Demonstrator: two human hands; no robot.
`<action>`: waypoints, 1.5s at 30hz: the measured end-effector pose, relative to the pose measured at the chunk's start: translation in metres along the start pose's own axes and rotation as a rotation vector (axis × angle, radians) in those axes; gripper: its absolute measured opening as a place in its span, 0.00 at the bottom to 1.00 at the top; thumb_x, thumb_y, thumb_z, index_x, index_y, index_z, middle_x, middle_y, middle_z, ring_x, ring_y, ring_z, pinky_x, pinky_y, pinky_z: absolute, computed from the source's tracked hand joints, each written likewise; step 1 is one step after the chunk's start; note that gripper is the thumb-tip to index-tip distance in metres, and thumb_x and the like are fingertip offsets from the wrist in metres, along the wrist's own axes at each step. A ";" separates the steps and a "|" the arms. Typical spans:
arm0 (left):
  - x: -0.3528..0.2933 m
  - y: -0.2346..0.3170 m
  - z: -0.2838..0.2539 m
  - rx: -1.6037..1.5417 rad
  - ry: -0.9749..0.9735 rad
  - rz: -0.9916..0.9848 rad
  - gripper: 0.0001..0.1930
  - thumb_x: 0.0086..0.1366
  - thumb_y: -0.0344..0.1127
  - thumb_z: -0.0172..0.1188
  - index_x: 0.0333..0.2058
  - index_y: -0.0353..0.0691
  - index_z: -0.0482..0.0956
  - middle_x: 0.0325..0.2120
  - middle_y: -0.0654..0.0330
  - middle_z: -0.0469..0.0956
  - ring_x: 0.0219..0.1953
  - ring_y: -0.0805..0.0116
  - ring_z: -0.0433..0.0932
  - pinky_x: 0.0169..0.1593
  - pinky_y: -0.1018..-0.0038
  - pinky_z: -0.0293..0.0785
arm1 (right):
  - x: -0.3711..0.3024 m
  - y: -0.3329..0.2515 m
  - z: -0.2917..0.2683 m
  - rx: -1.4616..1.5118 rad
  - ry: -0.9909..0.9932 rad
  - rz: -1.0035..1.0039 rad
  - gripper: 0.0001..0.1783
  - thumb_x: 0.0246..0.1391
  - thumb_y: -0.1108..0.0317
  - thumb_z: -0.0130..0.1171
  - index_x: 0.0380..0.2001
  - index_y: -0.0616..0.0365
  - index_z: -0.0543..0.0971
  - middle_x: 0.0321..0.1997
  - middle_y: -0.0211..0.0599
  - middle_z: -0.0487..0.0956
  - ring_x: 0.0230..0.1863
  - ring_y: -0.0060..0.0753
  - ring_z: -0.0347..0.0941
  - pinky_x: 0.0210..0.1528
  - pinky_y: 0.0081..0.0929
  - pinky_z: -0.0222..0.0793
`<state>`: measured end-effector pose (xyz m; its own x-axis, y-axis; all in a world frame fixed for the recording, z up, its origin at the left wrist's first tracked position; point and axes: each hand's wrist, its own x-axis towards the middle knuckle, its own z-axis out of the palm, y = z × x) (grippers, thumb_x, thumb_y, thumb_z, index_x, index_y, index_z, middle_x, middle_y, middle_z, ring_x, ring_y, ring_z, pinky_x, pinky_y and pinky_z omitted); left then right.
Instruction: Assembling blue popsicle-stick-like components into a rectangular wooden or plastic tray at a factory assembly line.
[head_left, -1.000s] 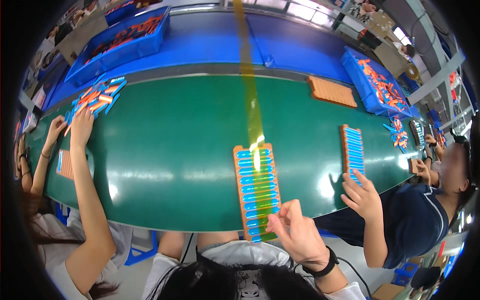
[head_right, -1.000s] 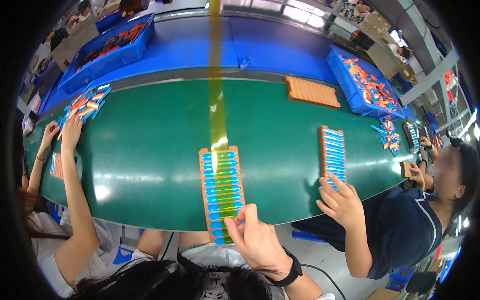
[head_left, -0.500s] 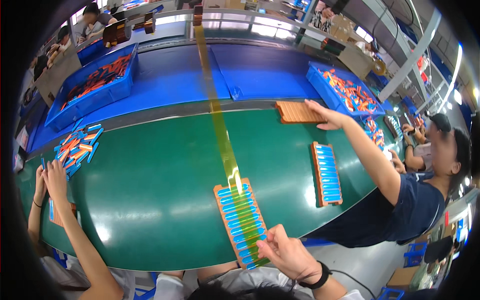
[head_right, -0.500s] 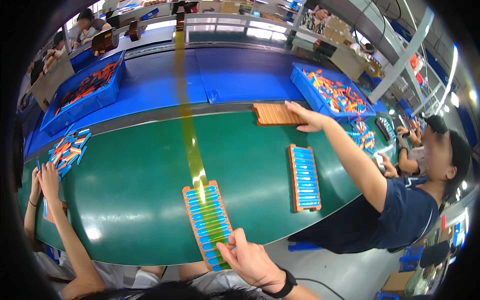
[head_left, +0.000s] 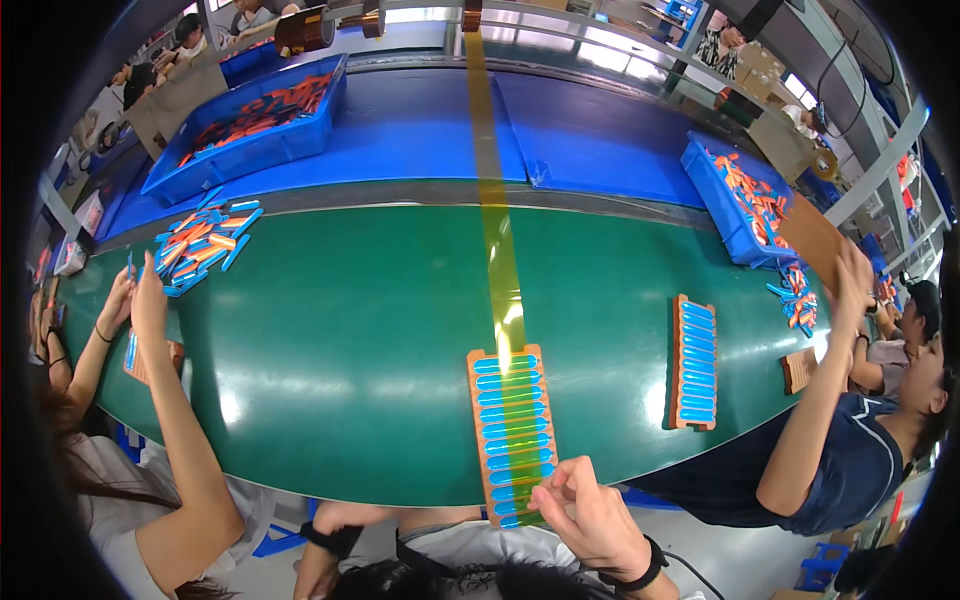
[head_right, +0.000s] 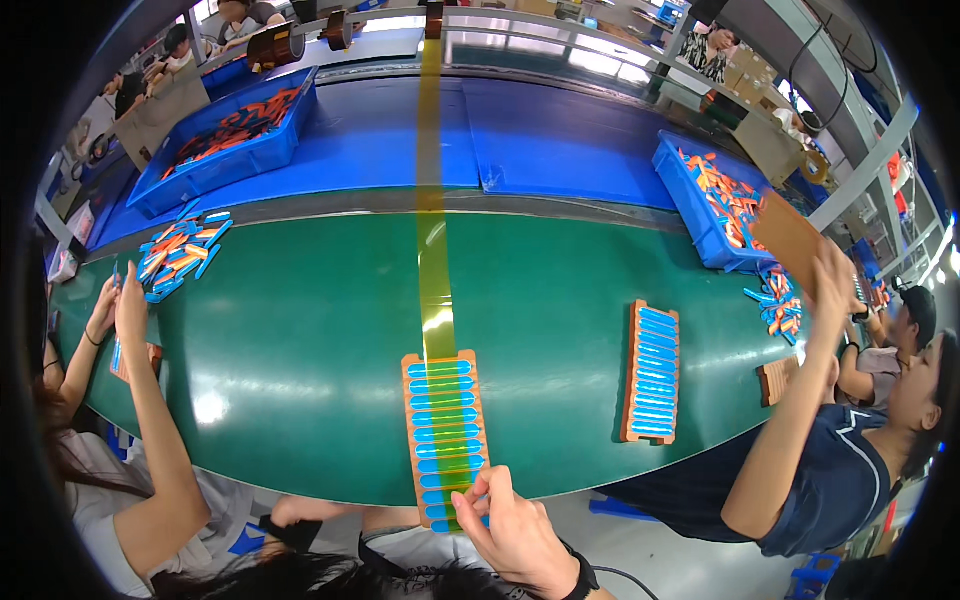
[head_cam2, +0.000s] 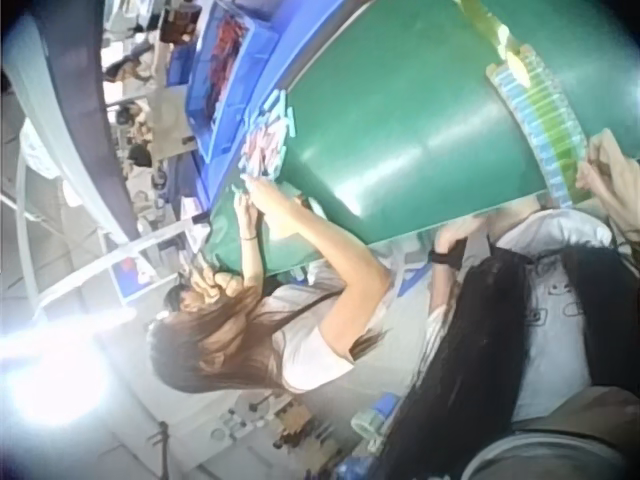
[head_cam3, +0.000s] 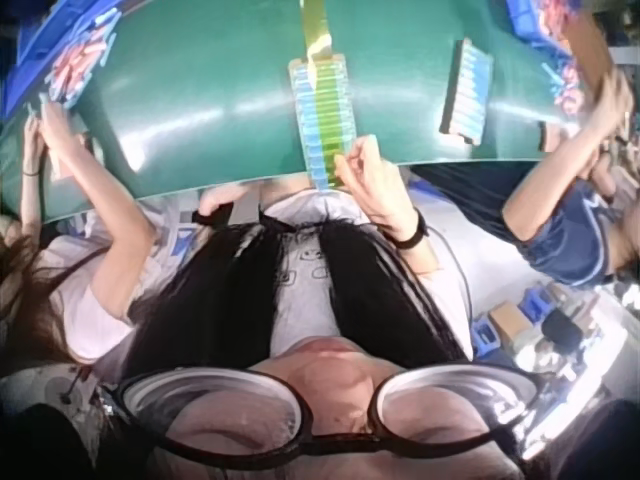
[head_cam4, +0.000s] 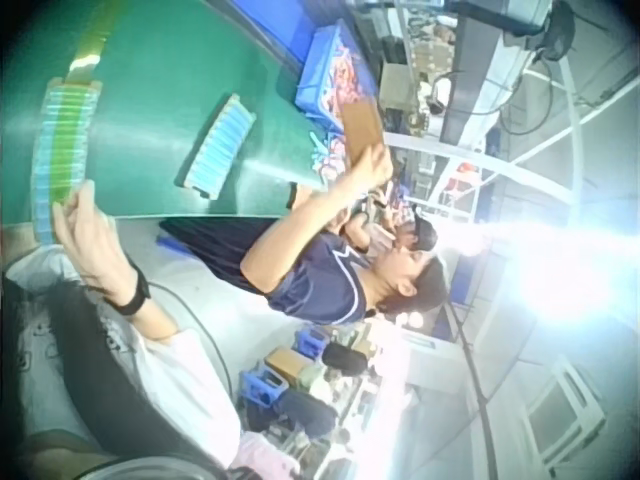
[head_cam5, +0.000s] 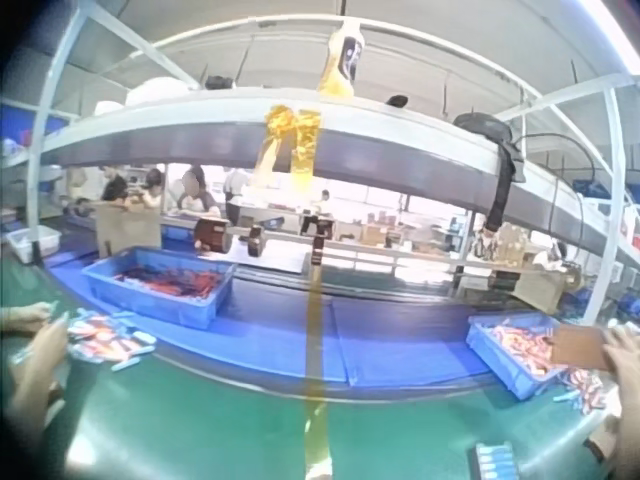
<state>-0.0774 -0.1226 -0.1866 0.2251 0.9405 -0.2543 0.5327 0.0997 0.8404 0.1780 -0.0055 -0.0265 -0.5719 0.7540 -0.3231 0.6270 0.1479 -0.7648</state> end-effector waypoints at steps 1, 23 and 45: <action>-0.005 0.022 0.001 -0.171 -0.286 -0.038 0.14 0.60 0.36 0.49 0.41 0.33 0.70 0.33 0.52 0.75 0.38 0.60 0.73 0.43 0.70 0.67 | 0.000 0.000 -0.001 0.002 -0.002 -0.003 0.12 0.53 0.70 0.49 0.31 0.62 0.57 0.27 0.44 0.76 0.31 0.40 0.76 0.30 0.27 0.70; 0.193 0.140 -0.115 -0.804 0.324 0.113 0.15 0.62 0.35 0.48 0.42 0.29 0.69 0.38 0.52 0.74 0.42 0.70 0.72 0.49 0.76 0.66 | 0.002 -0.008 -0.002 -0.009 -0.005 -0.133 0.14 0.52 0.64 0.49 0.30 0.61 0.58 0.22 0.43 0.73 0.24 0.43 0.74 0.24 0.34 0.68; 0.173 0.168 -0.103 -0.681 0.441 0.187 0.13 0.61 0.37 0.48 0.35 0.32 0.75 0.32 0.56 0.77 0.35 0.75 0.74 0.40 0.77 0.69 | 0.110 -0.014 -0.035 0.178 0.370 -0.344 0.19 0.51 0.67 0.50 0.42 0.63 0.59 0.40 0.43 0.69 0.40 0.36 0.70 0.39 0.29 0.66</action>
<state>-0.0331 0.0907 -0.0401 -0.1546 0.9879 0.0097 -0.1233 -0.0291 0.9919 0.1247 0.0979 -0.0324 -0.4840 0.8610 0.1565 0.3187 0.3400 -0.8848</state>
